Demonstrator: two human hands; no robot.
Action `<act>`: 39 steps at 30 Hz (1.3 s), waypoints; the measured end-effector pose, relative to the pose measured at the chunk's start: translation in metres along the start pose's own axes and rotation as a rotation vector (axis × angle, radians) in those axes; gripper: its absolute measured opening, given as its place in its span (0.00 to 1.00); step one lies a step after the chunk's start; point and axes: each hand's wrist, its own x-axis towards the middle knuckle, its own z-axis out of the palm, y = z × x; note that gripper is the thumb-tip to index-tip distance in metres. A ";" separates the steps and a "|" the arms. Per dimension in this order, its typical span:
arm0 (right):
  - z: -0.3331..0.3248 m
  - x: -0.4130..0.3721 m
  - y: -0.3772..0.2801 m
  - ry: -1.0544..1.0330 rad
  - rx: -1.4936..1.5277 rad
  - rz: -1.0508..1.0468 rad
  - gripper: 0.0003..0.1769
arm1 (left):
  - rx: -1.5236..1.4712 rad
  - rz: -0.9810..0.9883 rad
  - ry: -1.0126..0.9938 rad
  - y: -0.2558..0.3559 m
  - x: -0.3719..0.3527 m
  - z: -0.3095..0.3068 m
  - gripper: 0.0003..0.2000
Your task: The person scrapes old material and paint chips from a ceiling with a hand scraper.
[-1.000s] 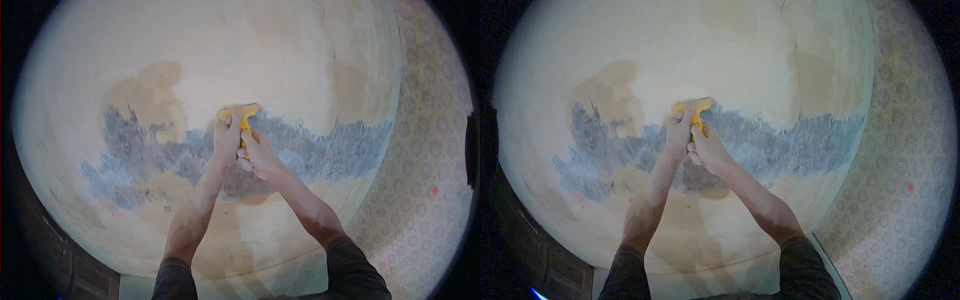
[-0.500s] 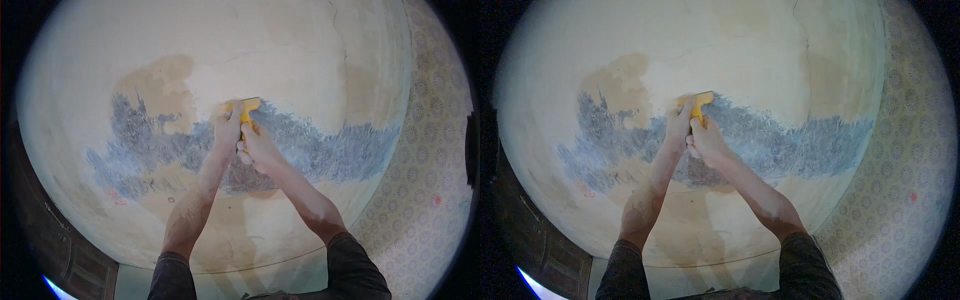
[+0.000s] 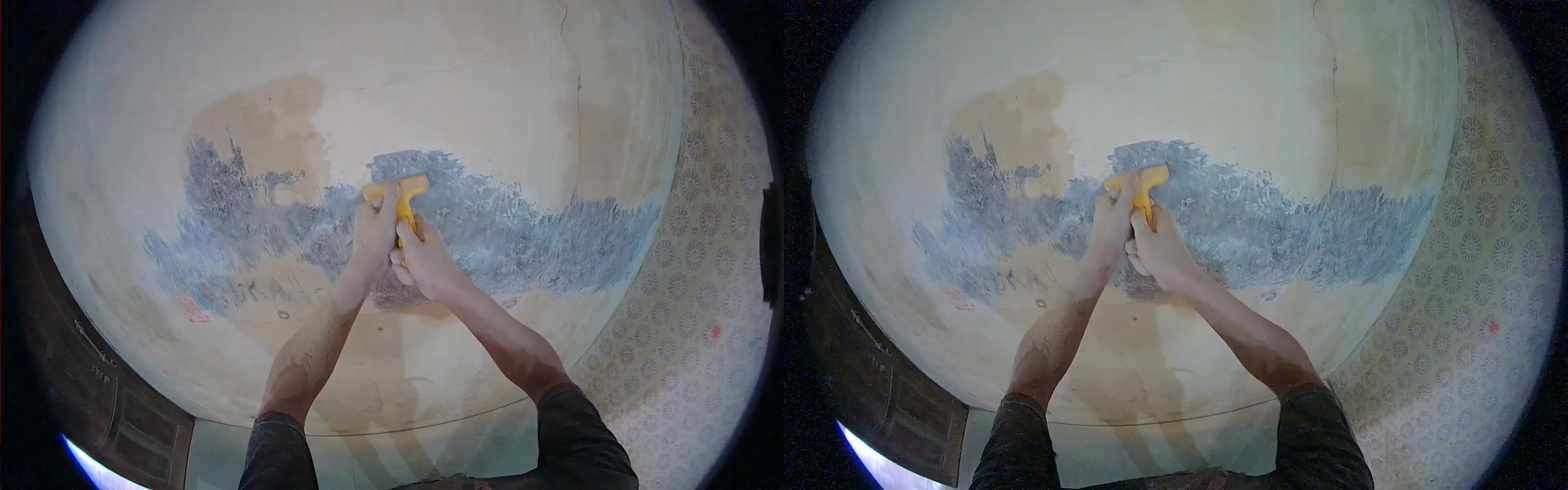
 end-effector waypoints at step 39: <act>0.052 0.017 -0.012 -0.048 0.187 0.065 0.10 | -0.188 -0.044 -0.116 0.044 0.014 -0.047 0.22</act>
